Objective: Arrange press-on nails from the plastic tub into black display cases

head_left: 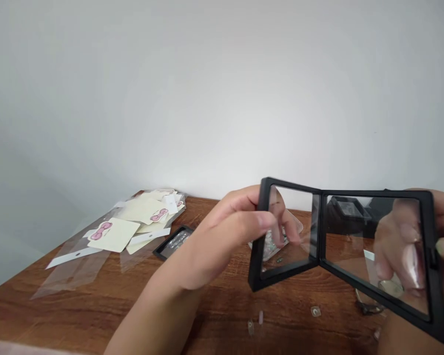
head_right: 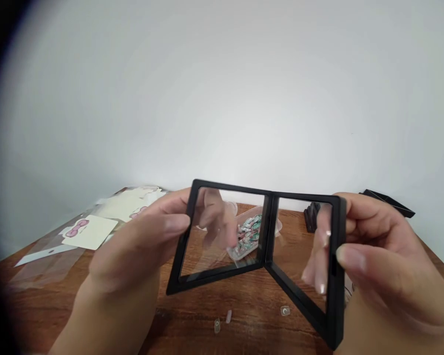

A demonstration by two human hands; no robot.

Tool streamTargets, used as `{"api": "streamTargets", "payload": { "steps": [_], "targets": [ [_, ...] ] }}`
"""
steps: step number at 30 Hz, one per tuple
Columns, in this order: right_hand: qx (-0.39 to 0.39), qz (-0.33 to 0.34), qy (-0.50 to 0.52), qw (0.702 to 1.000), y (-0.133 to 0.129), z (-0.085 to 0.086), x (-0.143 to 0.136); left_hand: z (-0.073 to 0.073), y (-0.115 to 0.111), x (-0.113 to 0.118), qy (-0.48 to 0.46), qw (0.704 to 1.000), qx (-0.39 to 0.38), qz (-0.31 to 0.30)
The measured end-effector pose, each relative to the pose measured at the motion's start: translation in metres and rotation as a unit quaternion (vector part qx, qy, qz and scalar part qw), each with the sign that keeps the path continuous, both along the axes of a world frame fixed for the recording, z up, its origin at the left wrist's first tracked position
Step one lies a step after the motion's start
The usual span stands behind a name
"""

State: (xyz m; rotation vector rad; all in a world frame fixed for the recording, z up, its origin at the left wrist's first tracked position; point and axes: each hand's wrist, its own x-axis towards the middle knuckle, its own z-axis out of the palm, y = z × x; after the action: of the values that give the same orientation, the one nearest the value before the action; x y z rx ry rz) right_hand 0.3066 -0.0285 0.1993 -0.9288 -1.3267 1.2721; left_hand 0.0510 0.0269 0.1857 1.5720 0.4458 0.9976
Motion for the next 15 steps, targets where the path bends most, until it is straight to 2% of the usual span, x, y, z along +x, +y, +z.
{"api": "streamTargets", "payload": {
  "steps": [3, 7, 15],
  "targets": [
    [0.057, 0.04, -0.008, 0.998, 0.007, -0.004, -0.007, -0.007, -0.003, 0.006, 0.01, 0.999, 0.007, 0.04],
    [0.086, 0.013, -0.01, 0.996, 0.01, -0.006, -0.013, -0.013, -0.004, 0.015, 0.025, 0.996, -0.025, 0.087],
    [0.112, -0.03, -0.051, 0.992, -0.003, -0.003, -0.016, -0.015, 0.0, 0.022, -0.022, 0.994, 0.013, 0.104]
  ]
}}
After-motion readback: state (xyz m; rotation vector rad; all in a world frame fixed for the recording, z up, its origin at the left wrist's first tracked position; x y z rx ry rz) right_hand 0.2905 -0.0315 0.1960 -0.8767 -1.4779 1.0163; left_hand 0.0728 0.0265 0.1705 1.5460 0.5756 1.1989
